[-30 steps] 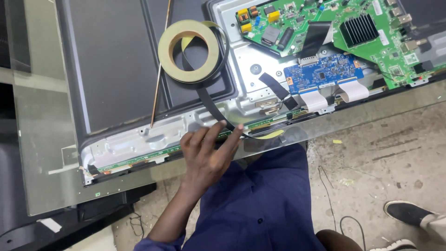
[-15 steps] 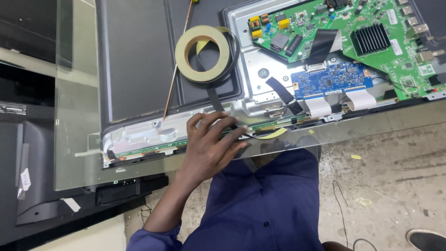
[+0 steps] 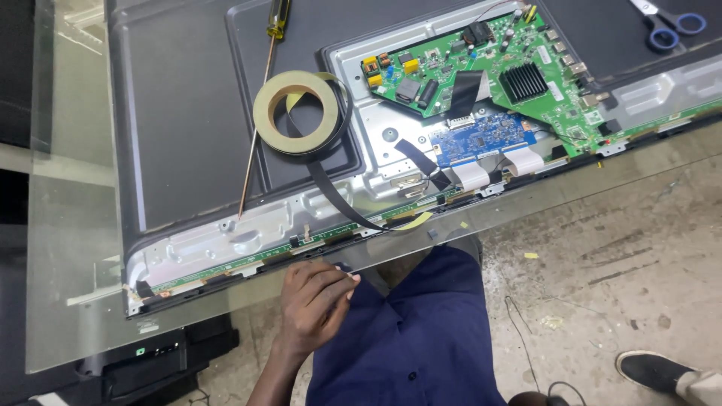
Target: The person sits on the floor and works on a disassembled television. They handle a smartphone, placing it on the TV chassis, and then manipulate a roll of tape, peeling and folding a strip of it.
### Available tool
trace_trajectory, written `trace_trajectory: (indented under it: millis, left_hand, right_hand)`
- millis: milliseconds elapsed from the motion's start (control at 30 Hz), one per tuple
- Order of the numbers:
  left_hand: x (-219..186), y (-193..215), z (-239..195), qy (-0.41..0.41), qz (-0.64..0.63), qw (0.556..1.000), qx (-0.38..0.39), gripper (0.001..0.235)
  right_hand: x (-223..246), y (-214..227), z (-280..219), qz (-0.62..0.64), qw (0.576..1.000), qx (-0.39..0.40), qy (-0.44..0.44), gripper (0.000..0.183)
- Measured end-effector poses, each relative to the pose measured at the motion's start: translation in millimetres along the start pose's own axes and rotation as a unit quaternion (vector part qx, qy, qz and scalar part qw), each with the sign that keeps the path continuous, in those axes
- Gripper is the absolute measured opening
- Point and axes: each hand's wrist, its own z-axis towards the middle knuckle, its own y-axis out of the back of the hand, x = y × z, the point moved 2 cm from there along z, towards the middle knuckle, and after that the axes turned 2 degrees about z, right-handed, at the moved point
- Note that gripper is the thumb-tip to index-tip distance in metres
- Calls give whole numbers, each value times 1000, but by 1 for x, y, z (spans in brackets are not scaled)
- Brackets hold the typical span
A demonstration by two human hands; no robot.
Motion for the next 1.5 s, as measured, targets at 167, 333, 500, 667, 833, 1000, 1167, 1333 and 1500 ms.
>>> trace_trajectory:
  millis: [167,333,500,667,833,1000,1167,1333,1500]
  left_hand:
    - [4,2,-16,38,-12,999,14,11]
    - [2,-1,-17,25,-57,998,2,12]
    - [1,-4,-13,27,-65,997,-7,12]
    - [-5,-6,-14,94,-202,975,7,15]
    - [-22,4,-2,274,-521,799,125,51]
    - [-19,26,-8,326,-521,783,97,52]
    - [-7,35,-30,338,-506,793,30,63]
    - [0,48,-40,369,-591,715,-53,71]
    - [34,79,-48,421,-622,642,-155,60]
  right_hand:
    - [-65,-149,190,-71,893,-413,163,43]
    - [-71,-119,237,9,955,-230,185,78]
    - [-71,-101,246,-12,950,-291,109,72]
    - [-101,-109,252,67,968,-236,56,70]
    - [-157,-133,270,57,968,-234,-75,77]
    - [-198,-168,299,82,973,-167,-137,70]
    - [-227,-175,312,51,964,-174,-194,76]
    - [-247,-181,317,40,961,-174,-210,71]
    - [-242,-210,334,-69,973,-85,-203,84]
